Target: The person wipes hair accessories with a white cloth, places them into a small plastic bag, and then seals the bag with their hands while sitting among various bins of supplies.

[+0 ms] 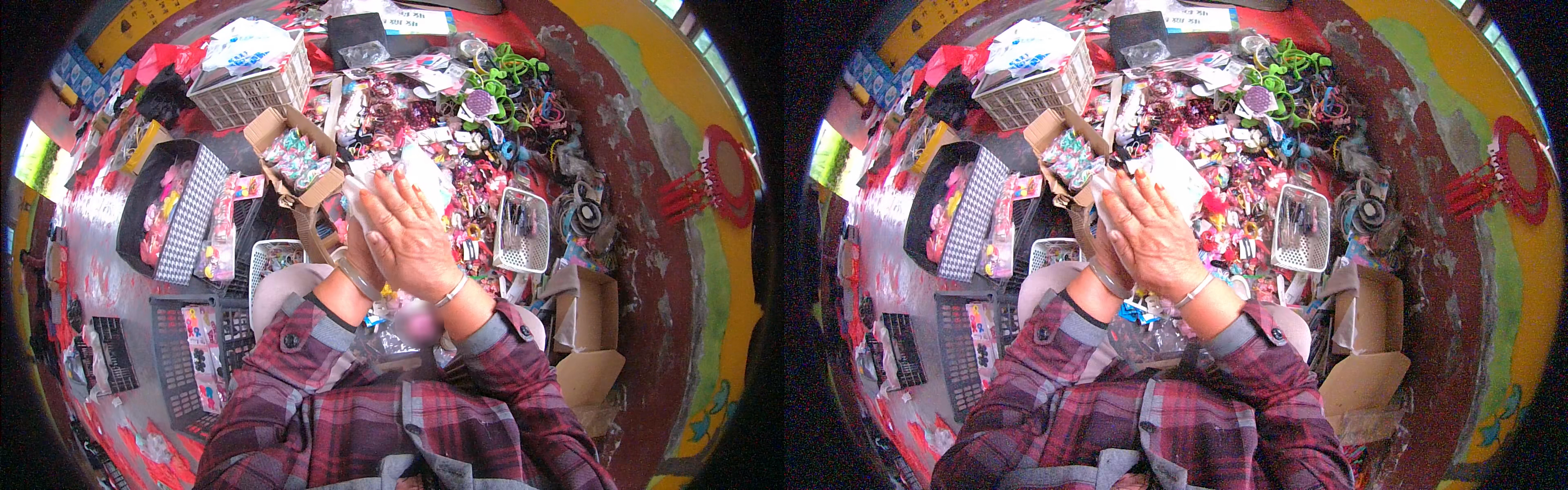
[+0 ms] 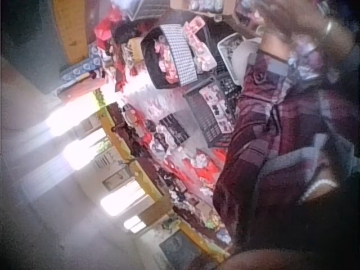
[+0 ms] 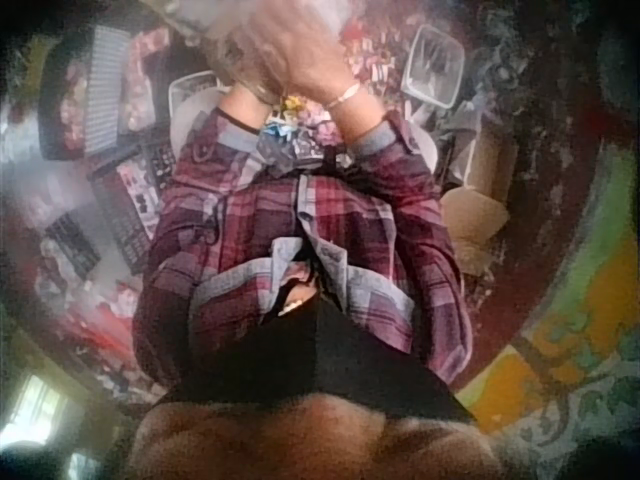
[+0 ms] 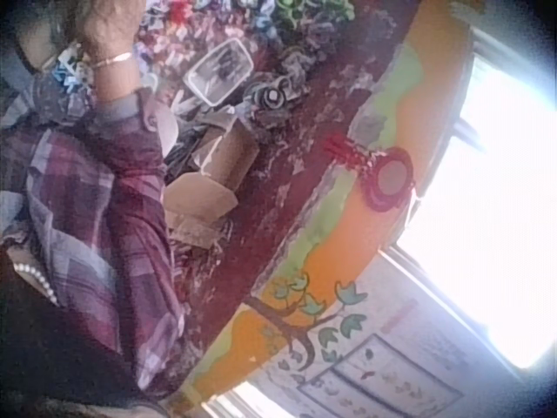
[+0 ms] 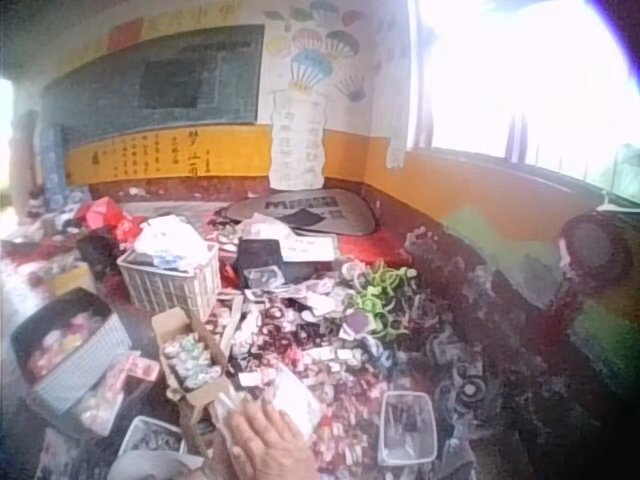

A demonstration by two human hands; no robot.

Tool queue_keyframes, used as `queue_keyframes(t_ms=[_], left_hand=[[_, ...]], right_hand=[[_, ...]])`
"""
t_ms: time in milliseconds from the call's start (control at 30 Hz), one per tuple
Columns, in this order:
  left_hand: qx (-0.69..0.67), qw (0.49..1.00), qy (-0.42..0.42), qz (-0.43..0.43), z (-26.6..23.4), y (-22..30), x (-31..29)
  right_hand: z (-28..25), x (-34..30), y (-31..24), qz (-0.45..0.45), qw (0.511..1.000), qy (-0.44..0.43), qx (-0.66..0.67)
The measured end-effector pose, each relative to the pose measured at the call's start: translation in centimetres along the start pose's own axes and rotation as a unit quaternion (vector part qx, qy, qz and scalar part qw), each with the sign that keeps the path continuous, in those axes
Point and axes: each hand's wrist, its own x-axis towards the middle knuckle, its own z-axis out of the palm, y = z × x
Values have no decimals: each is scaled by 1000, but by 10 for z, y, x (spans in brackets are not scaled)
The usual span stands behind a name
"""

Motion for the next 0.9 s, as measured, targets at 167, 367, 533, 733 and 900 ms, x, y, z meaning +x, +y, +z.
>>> queue_keyframes(t_ms=[167,367,533,733,900], left_hand=[[55,976,196,-76,36,-10,6],[44,988,117,-87,44,-13,7],[19,986,159,-55,35,-9,8],[51,997,54,22,14,9,3],[101,988,115,14,27,-2,1]], right_hand=[[-14,9,29,45,998,35,-28],[-11,7,67,150,962,175,144],[4,2,56,135,964,197,118],[10,-5,-6,45,999,27,3],[-1,6,14,38,998,39,3]])
